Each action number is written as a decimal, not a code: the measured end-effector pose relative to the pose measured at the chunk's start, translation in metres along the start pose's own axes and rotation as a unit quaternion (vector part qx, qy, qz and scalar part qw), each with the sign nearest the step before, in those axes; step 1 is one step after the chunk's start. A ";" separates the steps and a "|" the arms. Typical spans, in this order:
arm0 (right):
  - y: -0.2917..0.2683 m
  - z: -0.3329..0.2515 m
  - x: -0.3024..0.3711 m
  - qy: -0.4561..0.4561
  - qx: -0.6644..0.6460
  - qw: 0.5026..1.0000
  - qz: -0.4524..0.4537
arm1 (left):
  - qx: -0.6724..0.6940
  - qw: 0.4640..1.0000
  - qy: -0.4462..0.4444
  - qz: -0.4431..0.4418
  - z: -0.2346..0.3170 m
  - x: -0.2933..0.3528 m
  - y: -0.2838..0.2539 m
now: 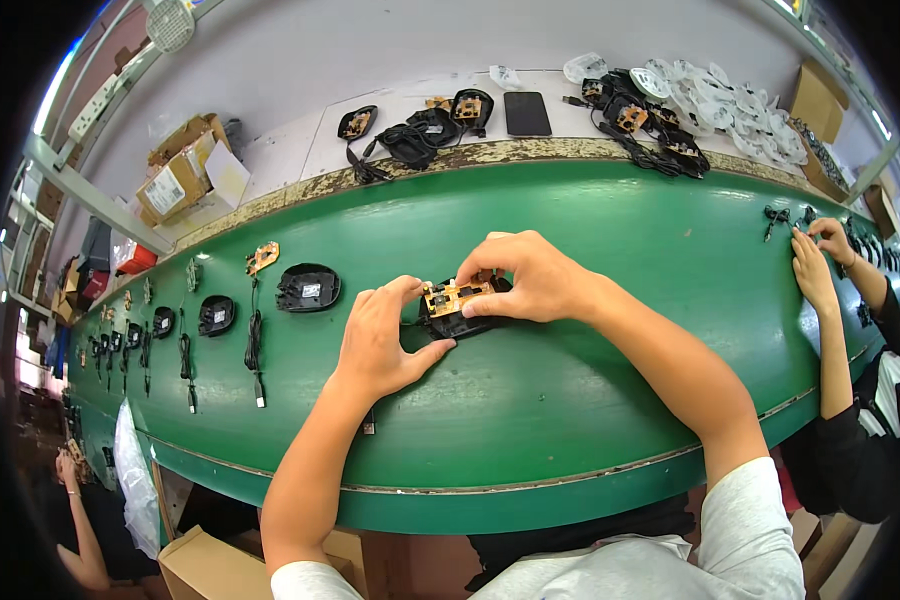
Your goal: Assembling computer mouse components on a production line.
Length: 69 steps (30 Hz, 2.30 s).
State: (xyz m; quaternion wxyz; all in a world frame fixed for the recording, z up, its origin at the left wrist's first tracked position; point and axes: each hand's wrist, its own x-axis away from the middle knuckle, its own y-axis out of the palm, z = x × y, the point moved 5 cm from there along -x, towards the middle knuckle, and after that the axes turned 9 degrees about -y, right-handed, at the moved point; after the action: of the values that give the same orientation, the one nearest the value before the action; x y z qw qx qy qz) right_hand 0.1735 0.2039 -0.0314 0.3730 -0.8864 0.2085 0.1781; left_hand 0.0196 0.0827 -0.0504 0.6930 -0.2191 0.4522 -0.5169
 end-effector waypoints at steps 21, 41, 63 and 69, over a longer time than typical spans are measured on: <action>0.009 -0.009 0.005 0.167 -0.130 0.974 0.085 | 0.072 0.995 -0.062 -0.031 -0.007 0.006 0.008; 0.010 -0.012 0.024 -0.104 0.197 0.974 -0.043 | 0.096 0.993 -0.051 -0.046 -0.005 0.005 0.019; 0.000 -0.019 0.037 -0.034 0.174 0.972 -0.154 | -0.030 0.992 0.116 -0.046 0.034 -0.005 0.019; -0.005 -0.025 0.057 -0.089 0.087 0.992 -0.032 | -0.055 0.989 0.119 -0.064 0.047 -0.001 0.017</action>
State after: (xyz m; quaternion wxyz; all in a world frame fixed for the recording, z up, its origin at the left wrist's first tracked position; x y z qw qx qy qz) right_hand 0.2279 0.1752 -0.0390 0.4714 -0.8374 0.1608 0.2251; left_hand 0.0679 0.0818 -0.0398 0.5870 -0.2219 0.5441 -0.5569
